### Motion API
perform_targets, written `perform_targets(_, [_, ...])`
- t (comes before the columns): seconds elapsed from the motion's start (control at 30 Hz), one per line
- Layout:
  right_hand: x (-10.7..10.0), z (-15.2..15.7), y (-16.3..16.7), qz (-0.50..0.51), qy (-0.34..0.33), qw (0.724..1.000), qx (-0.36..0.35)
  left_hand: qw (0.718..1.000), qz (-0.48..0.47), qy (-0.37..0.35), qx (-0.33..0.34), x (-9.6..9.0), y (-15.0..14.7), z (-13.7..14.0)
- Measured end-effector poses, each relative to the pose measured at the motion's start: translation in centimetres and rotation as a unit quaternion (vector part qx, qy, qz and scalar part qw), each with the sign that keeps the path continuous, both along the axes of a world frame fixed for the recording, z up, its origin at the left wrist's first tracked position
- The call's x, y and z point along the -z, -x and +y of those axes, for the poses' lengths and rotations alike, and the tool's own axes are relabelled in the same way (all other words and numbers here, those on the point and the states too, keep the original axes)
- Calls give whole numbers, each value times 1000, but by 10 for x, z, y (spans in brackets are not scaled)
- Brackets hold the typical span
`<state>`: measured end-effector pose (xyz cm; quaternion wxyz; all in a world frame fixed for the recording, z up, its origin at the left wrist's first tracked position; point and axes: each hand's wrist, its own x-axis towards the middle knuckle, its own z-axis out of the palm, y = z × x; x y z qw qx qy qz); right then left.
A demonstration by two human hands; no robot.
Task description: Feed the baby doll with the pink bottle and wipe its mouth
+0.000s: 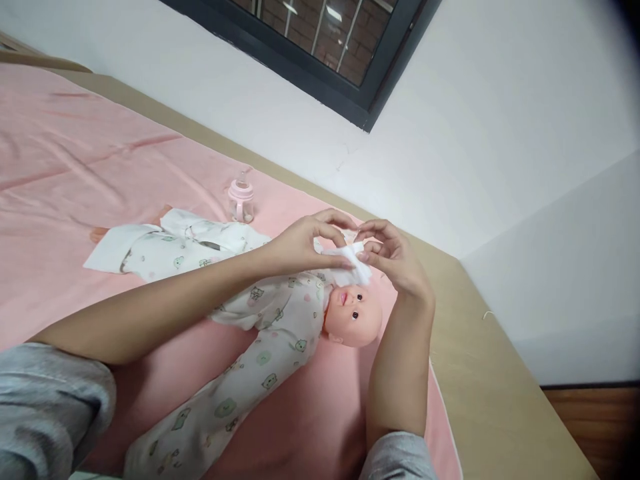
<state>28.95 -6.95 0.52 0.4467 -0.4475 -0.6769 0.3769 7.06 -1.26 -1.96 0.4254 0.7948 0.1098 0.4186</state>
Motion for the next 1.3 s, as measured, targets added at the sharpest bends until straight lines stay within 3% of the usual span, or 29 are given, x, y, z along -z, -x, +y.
perform_targets(0.13, [21, 21, -24, 50, -2, 998, 47, 992, -37, 112, 47, 2, 1, 8])
perform_targets(0.3, [96, 47, -74, 241, 74, 965, 75, 969, 30, 208, 129, 6, 3, 13])
perform_targets(0.4, [140, 53, -89, 323, 123, 935, 86, 961, 125, 199, 143, 7, 2, 12])
perform_targets(0.5, [161, 55, -91, 355, 145, 916, 115, 967, 179, 132, 121, 9, 0, 9])
perform_targets(0.73, [157, 59, -84, 362, 140, 910, 146, 967, 245, 10, 71, 13, -6, -2])
perform_targets(1.0, [153, 57, -81, 361, 144, 908, 156, 967, 249, -40, 40, 26, -13, -13])
perform_targets(1.3, [151, 56, -79, 365, 146, 906, 160, 958, 276, -76, 25, 26, -16, -19])
